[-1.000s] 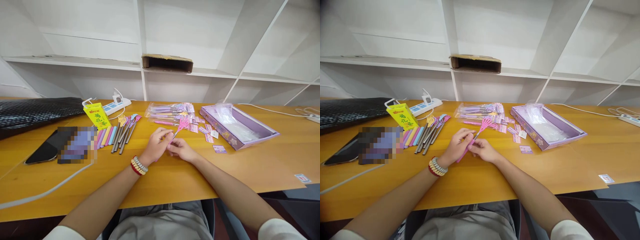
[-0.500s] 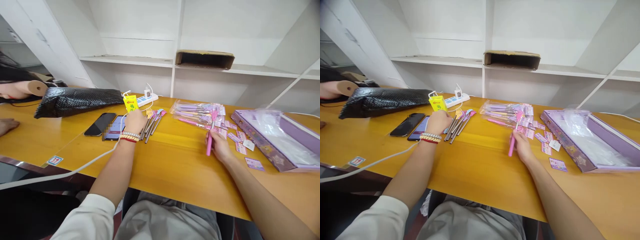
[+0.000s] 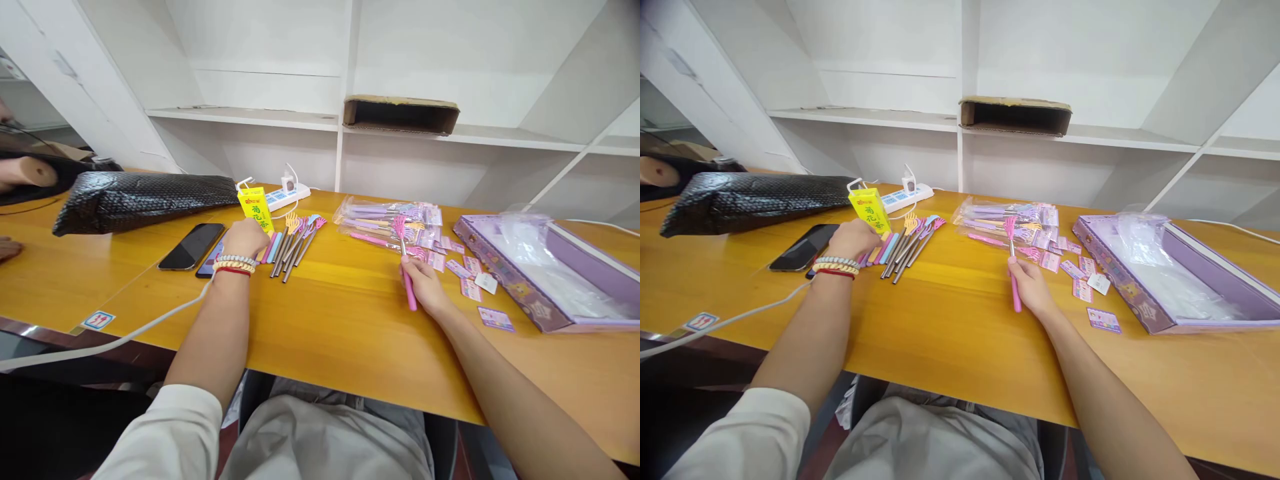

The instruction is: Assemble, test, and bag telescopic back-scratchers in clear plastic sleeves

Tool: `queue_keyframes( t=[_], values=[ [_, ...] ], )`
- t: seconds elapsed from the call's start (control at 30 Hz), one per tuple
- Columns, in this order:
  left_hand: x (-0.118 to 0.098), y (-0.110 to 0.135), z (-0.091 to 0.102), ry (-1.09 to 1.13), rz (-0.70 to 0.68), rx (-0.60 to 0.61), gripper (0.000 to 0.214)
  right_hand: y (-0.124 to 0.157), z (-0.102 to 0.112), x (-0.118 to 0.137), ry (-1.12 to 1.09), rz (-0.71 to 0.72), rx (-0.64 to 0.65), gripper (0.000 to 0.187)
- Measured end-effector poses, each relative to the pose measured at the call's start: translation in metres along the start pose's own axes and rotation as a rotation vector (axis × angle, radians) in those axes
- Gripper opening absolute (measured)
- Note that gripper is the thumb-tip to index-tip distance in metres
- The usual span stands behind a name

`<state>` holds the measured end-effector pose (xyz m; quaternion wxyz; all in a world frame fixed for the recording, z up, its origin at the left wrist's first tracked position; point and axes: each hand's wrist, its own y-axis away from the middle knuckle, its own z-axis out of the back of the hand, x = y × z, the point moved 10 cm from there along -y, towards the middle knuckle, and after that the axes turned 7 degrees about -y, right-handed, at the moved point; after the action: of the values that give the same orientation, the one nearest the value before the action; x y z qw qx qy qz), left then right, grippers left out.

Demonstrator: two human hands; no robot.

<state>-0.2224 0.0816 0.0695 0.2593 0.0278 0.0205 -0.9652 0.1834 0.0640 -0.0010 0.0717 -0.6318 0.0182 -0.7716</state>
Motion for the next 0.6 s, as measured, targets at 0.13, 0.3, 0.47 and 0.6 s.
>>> queue_keyframes(
  t=[0.13,0.3,0.47,0.6],
  values=[
    [-0.002,0.004,-0.004,-0.027,-0.006,0.037,0.033,-0.001,0.001,0.003,0.010,0.024,-0.007,0.046],
    [-0.007,0.004,-0.009,-0.070,-0.094,0.037,0.032,-0.003,-0.002,0.002,-0.004,0.022,0.025,0.046],
    [-0.008,0.001,-0.013,-0.082,-0.154,0.018,0.034,-0.004,-0.003,0.002,0.008,-0.001,0.039,0.047],
    [-0.008,0.003,-0.012,-0.074,-0.158,0.020,0.034,-0.002,-0.005,0.004,0.003,-0.006,0.052,0.047]
  ],
)
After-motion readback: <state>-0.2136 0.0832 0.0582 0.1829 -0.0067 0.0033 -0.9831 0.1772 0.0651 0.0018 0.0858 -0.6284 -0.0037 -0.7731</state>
